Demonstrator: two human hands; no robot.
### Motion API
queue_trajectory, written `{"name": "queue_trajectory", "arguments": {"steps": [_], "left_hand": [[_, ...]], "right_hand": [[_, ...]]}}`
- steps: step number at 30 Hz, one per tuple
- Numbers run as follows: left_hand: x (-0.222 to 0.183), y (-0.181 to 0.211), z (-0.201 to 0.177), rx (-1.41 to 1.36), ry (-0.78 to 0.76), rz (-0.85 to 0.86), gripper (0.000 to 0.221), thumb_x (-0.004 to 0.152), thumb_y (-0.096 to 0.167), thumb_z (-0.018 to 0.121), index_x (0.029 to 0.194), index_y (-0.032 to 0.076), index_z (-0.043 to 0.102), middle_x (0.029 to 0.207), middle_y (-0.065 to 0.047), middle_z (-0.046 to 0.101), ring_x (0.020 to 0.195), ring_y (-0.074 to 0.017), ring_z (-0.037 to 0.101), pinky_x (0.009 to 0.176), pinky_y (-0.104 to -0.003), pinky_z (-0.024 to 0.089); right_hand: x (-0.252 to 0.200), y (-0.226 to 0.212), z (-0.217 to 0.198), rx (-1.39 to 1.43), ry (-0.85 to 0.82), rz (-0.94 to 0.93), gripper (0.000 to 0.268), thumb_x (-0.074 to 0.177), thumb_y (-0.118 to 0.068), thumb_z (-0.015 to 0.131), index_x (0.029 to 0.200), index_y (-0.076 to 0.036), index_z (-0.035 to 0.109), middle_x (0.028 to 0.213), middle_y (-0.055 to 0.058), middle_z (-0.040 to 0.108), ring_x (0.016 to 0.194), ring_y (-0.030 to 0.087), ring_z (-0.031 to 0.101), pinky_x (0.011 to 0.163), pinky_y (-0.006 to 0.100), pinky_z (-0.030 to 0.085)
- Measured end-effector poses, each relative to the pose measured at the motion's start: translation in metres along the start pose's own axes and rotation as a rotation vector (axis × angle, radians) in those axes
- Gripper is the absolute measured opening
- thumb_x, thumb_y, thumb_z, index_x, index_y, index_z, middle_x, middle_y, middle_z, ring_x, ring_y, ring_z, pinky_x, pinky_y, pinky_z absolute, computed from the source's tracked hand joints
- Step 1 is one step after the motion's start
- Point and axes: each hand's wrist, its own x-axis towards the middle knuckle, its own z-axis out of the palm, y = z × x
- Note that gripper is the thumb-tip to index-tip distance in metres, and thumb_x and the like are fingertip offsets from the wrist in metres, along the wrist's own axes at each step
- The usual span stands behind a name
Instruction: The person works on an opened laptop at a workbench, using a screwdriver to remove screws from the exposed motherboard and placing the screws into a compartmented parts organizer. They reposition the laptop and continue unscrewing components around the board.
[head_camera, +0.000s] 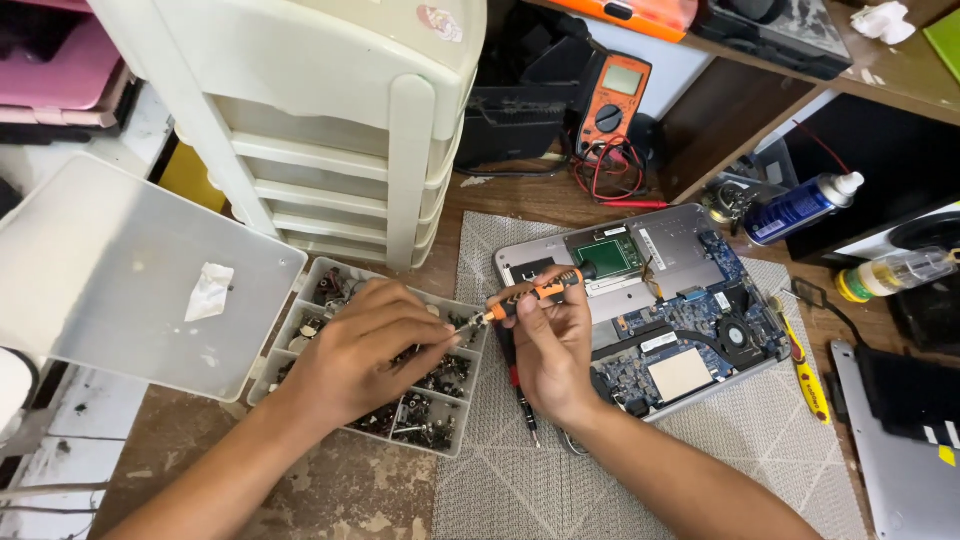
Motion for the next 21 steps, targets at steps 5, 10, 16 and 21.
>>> {"name": "queue_trajectory", "arguments": {"steps": [5,10,16,21], "left_hand": [[0.001,0.002,0.006,-0.093,0.051,-0.117,0.017,0.074,-0.005,0.080,0.088,0.004,0.078,0.080,-0.008,0.079,0.076,-0.0204,0.072,0.076,-0.032,0.055],[0.004,0.003,0.016,-0.121,0.090,-0.069,0.017,0.079,-0.002,0.080,0.093,0.007,0.077,0.080,-0.003,0.077,0.077,-0.0184,0.073,0.075,-0.031,0.057],[0.020,0.023,0.022,-0.092,-0.060,-0.254,0.059,0.066,0.011,0.092,0.120,0.008,0.070,0.110,-0.009,0.078,0.105,-0.0305,0.072,0.097,-0.045,0.052],[0.041,0.030,0.029,0.037,-0.416,-0.437,0.040,0.081,0.016,0.080,0.118,0.008,0.071,0.119,-0.012,0.072,0.115,-0.0346,0.066,0.104,-0.050,0.044]], "right_hand": [[0.003,0.012,-0.011,-0.145,0.077,-0.034,0.023,0.099,-0.014,0.060,0.115,-0.010,0.044,0.089,0.020,0.074,0.082,0.025,0.071,0.070,0.027,0.048],[0.004,-0.001,-0.011,-0.102,0.153,-0.051,0.031,0.095,-0.013,0.070,0.114,-0.007,0.047,0.084,0.018,0.075,0.081,0.025,0.077,0.063,0.019,0.050],[0.007,-0.038,-0.037,-0.215,0.174,-0.109,0.027,0.092,-0.008,0.072,0.109,-0.001,0.052,0.082,0.023,0.072,0.077,0.029,0.076,0.061,0.024,0.055],[0.005,-0.088,-0.060,-0.580,0.024,-0.108,0.027,0.093,0.000,0.069,0.114,0.001,0.052,0.084,0.025,0.074,0.072,0.019,0.072,0.063,0.024,0.055]]}}
